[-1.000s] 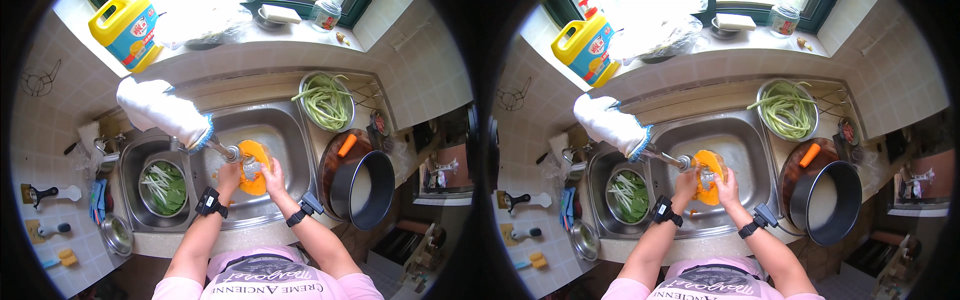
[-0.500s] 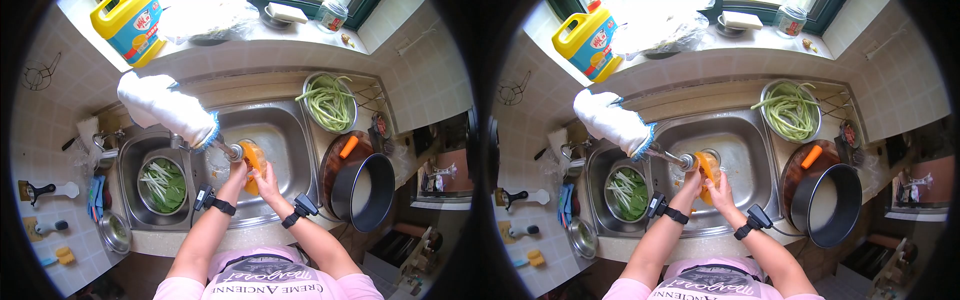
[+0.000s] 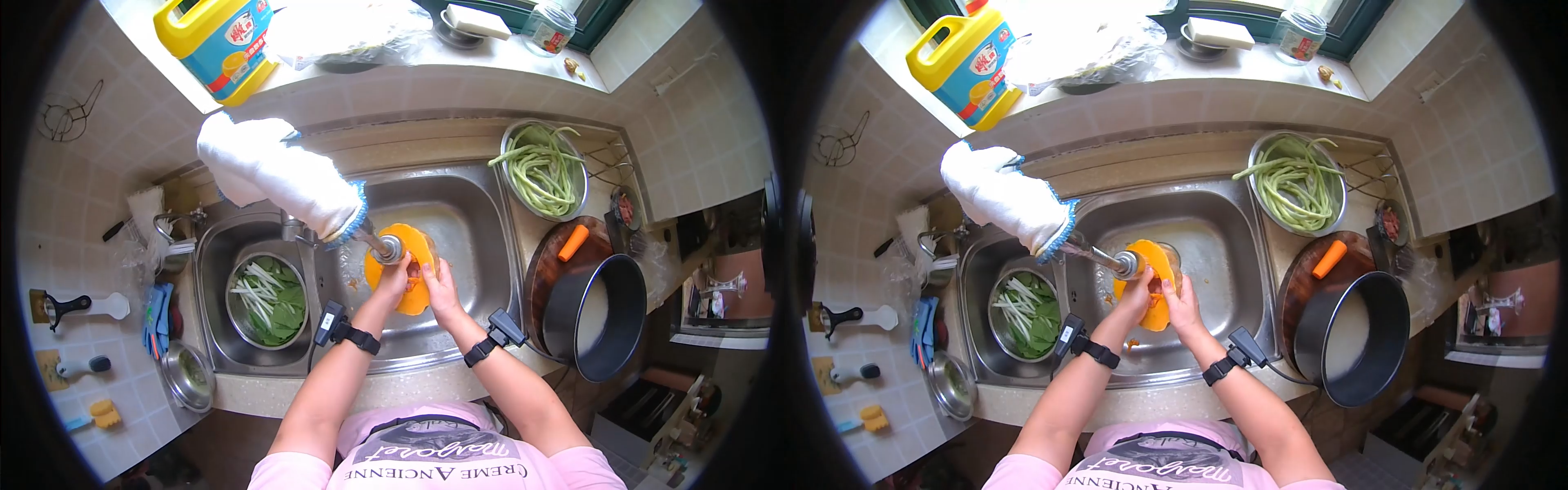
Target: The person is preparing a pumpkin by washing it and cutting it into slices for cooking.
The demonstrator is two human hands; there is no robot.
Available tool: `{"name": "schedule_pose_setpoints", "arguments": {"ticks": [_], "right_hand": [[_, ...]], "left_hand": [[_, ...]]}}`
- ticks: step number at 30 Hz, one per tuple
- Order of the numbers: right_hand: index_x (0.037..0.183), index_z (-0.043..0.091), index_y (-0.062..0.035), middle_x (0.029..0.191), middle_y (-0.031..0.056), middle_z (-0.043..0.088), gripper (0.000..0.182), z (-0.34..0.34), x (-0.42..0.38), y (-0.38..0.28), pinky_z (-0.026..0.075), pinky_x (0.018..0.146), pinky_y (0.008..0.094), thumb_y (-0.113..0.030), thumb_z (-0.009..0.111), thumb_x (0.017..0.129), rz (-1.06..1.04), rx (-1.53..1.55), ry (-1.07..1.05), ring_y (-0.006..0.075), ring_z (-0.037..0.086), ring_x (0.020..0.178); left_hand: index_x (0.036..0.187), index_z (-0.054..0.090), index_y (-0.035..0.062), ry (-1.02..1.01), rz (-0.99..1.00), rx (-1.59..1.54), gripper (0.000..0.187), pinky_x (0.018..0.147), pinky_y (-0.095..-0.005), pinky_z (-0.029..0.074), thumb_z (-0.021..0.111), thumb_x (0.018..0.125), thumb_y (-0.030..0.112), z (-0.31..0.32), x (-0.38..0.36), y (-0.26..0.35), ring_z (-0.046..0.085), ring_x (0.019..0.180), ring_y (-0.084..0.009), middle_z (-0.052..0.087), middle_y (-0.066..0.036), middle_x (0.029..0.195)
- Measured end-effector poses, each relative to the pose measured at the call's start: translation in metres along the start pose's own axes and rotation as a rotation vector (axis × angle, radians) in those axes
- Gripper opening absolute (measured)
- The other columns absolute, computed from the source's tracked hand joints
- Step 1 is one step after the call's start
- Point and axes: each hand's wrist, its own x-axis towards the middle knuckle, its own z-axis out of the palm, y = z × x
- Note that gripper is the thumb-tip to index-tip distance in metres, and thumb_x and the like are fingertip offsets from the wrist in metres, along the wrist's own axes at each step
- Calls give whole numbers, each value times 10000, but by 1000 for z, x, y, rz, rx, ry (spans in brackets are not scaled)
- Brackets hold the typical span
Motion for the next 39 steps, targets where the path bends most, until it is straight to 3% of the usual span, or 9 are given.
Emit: {"name": "schedule_pose_setpoints", "arguments": {"ticks": [6,9,12,18,21,25,31,34,39], "right_hand": [[1104,449,-26,1022,90,566,327,0,7,15,417,830,290,-276,502,901,-71,-106,40,154,524,938],[1110,444,-25,1026,88,562,327,-2,9,14,412,839,285,-273,498,903,-95,-131,6,151,521,949],[1120,437,-29,1029,82,555,328,1,5,0,411,836,274,-274,490,908,-48,-66,-21,135,516,950],[1087,438,-48,1022,58,535,293,3,11,-7,402,835,263,-289,465,922,16,27,-27,115,499,936],[1051,439,-42,993,66,544,274,9,15,-2,419,807,262,-278,475,917,12,107,25,118,511,907],[1126,415,-47,1037,59,521,316,18,19,-4,393,850,261,-290,452,927,26,54,34,116,486,960],[1027,440,-19,968,90,547,284,23,20,-9,430,777,270,-271,494,908,-53,52,101,134,517,883],[1116,416,-41,1057,69,523,301,18,22,-5,396,851,264,-267,466,923,-5,-23,56,125,488,972],[1110,422,-39,1046,69,527,293,15,20,-1,398,850,268,-263,463,924,-12,-21,63,128,492,965]], "left_hand": [[1085,488,-5,103,508,445,363,785,-306,422,330,951,293,9,-9,-2,533,910,-192,548,-115,1015],[1056,496,-4,172,489,366,326,768,-294,420,336,951,261,14,-13,-1,522,910,-161,541,-101,995],[1020,502,-2,103,319,146,279,751,-295,420,349,946,219,12,-10,-2,524,883,-150,546,-93,967],[963,496,15,-39,351,187,227,691,-319,421,413,922,222,-4,-15,2,532,754,-187,541,-87,812],[957,483,20,-25,619,607,209,739,-377,413,410,914,211,-4,-21,0,533,827,-299,539,-160,875],[875,510,-2,313,823,679,211,692,-439,398,379,902,161,16,-25,-5,511,799,-402,532,-229,820],[821,534,-16,375,861,603,245,668,-440,408,379,901,156,20,-23,-1,528,747,-394,543,-214,779],[844,540,-22,378,834,568,249,679,-432,407,383,905,161,21,-21,-3,534,754,-383,551,-212,795],[857,554,-28,245,836,450,264,686,-414,403,381,912,164,15,-11,-2,546,763,-360,565,-207,803]]}}
